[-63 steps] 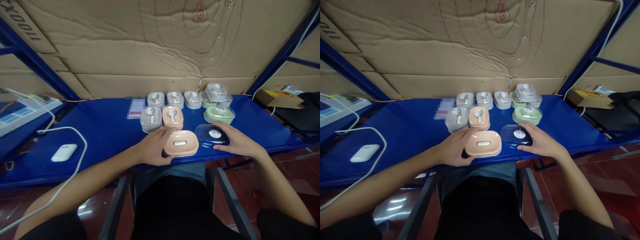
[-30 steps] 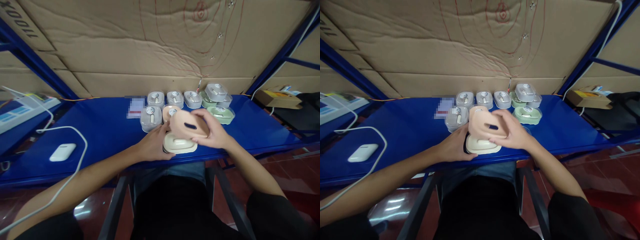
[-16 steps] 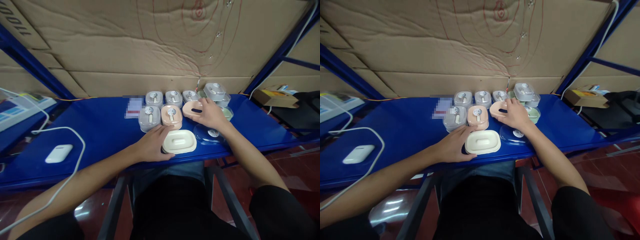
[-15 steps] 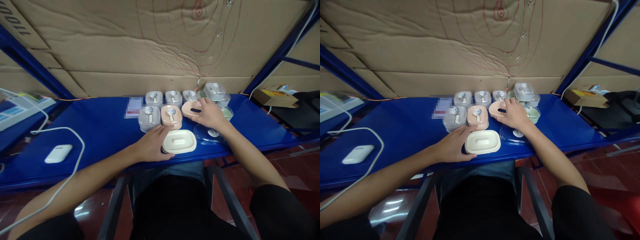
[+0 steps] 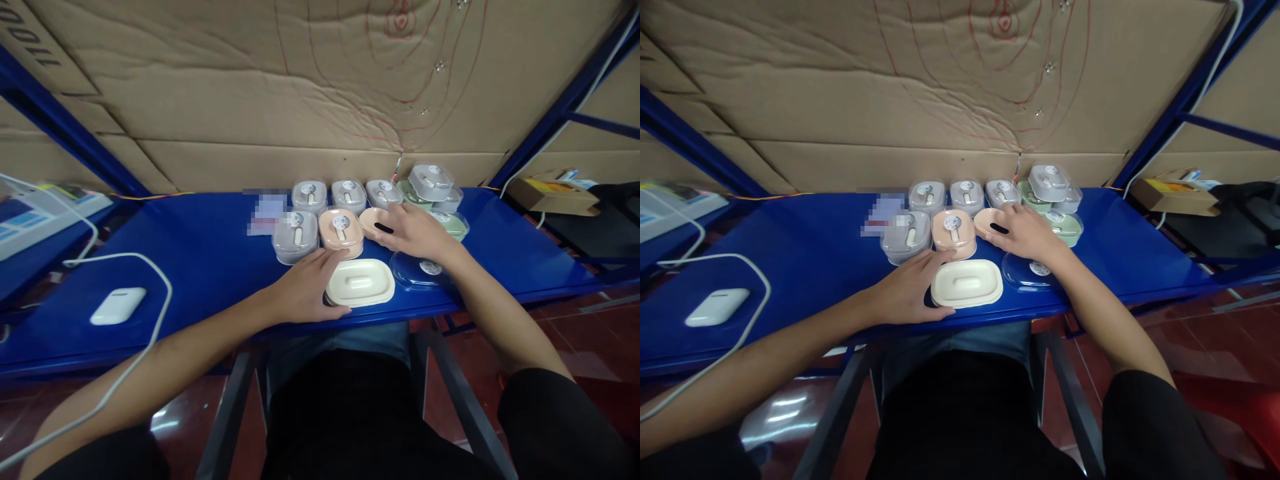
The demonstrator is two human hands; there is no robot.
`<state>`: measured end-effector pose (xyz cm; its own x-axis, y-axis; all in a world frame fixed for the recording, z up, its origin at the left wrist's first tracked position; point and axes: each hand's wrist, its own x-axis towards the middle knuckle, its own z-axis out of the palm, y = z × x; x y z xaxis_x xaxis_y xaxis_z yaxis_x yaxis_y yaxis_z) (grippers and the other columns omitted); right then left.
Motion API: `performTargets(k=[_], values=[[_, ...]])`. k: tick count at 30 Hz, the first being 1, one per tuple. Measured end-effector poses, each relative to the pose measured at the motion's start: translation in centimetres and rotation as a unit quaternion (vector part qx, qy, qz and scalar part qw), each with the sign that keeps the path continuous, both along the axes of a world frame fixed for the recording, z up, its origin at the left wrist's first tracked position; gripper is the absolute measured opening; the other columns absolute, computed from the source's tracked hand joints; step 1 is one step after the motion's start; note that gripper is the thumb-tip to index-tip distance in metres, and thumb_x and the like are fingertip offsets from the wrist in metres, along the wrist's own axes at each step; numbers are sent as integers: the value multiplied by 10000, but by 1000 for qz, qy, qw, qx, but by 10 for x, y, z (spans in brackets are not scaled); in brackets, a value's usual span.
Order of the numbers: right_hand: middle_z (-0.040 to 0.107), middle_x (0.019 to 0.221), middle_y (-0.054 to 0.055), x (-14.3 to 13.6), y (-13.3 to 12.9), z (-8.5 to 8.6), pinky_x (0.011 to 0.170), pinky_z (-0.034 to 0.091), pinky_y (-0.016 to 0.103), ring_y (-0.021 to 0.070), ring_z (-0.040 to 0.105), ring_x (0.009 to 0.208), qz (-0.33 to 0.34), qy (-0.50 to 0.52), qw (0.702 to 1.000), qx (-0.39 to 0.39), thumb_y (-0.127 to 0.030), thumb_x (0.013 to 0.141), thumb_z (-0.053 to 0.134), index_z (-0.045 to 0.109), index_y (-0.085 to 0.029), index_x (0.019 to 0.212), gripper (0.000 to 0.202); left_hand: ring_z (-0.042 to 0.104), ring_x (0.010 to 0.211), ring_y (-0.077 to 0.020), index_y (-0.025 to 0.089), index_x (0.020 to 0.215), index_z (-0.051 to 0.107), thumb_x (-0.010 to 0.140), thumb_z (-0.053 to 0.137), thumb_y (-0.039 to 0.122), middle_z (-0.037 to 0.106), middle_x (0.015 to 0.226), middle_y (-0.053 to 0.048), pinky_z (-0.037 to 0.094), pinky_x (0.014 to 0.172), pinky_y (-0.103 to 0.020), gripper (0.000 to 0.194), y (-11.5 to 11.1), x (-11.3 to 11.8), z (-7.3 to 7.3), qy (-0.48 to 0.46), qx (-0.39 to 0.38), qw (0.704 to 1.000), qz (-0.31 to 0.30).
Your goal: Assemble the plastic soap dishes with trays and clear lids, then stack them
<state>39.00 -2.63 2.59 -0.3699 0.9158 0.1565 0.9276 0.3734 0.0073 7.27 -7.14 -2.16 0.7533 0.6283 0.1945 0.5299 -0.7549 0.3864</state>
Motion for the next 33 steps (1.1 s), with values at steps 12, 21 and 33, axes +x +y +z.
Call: performTargets(k=[12,21,33], values=[[673,1630,232,81,-72,-5,1182,610,625,478,704,1441,48,49,987,-144,-602,775,934,622,-180,1629,1002,543,1604,-455,164,1720,349,898,874,499,551,1734,-255,460,1321,-630,1031,-1,0,2,5,4,1000,-4],[803,1298,268,17,-30,27,897,610,538,478,788,1115,-105,31,992,57,-844,930,676,655,-108,1505,934,518,1623,-486,182,1718,361,896,854,540,523,1764,-256,455,1320,-675,1024,1,-1,1,8,-9,1000,-2],[798,1359,285,-17,29,3,942,624,537,489,775,1229,-87,-45,995,-28,-879,954,615,692,-105,1443,919,533,1610,-480,188,1713,364,895,861,539,544,1742,-252,459,1314,-664,1019,1,-1,1,0,-4,1000,-5]])
